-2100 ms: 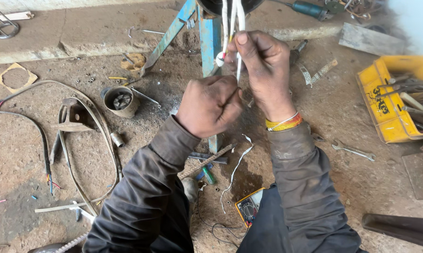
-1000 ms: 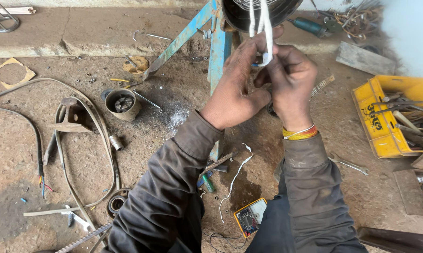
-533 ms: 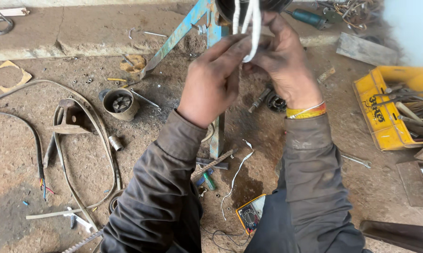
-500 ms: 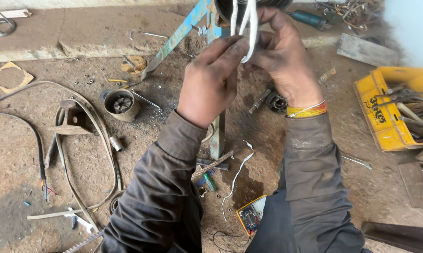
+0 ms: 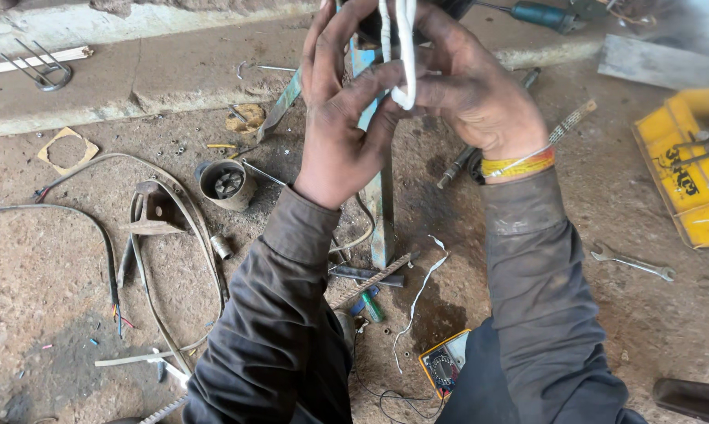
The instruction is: The person sits on the ground of a repair workshop and joins white electrical wires by twisting their ends together by hand, working on the lead wires emerging from a motor or hub assembly. They repeatedly align, twist, and reposition the wire ends, occasionally pulling the joined wires taut.
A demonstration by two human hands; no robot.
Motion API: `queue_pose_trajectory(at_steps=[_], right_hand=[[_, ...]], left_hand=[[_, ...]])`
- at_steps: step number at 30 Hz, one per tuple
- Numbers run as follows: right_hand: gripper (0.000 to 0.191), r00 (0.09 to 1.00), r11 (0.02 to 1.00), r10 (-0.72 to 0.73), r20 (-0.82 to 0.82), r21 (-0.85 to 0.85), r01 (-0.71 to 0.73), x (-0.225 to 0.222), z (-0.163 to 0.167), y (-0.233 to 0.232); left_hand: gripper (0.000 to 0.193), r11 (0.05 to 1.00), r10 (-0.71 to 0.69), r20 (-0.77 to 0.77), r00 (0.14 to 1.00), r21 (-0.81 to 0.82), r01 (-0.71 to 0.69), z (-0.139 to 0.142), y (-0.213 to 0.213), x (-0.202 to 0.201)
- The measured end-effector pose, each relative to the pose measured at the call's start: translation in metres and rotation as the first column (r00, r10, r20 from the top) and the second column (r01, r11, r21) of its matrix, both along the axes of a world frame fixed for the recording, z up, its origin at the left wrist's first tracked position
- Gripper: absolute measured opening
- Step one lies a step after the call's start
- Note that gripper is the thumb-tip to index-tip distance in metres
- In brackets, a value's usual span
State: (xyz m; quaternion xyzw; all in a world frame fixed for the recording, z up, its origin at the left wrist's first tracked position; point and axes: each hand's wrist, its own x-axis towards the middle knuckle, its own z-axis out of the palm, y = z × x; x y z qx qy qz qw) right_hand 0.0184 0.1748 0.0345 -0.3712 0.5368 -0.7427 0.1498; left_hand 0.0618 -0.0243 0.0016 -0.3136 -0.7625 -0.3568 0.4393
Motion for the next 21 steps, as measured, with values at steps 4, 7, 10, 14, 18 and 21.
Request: queue_pose_trajectory(at_steps=[4,7,10,14,18,21], right_hand=[[0.084,0.996,0.999,0.014,-0.092,-0.05,-0.019,0.001,0.002,-0.003],[0.083,0.981,0.998,-0.052,-0.186,-0.037,0.046,0.005,0.004,-0.004],[0.069,0.939,0.979,-0.199,-0.28,-0.025,0.201,0.012,0.005,-0.002],[0.046,0.896,0.898,-0.436,-0.08,0.023,0.439,0.031,0.007,0.001],[0.039,0.783,0.687,-0.547,-0.294,0.377,0.621,0.053,0.013,0.008],[0.029,0.789,0.662,-0.524,-0.321,0.43,0.614,0.066,0.018,0.012]], left_hand=[[0.027,0.998,-0.016,0.017,1.0,0.063,0.015,-0.009,0.001,-0.006],[0.025,0.994,0.026,-0.052,0.998,0.103,-0.021,-0.009,0.003,-0.005],[0.017,0.972,0.12,-0.147,0.982,0.219,-0.086,-0.003,0.004,0.004],[0.007,0.998,0.057,0.099,0.993,0.005,-0.058,0.002,0.001,0.034],[0.019,0.983,0.014,0.219,0.976,-0.179,0.026,-0.004,0.005,0.059],[0.027,0.967,-0.007,0.085,0.996,-0.254,0.028,-0.008,0.012,0.065]])
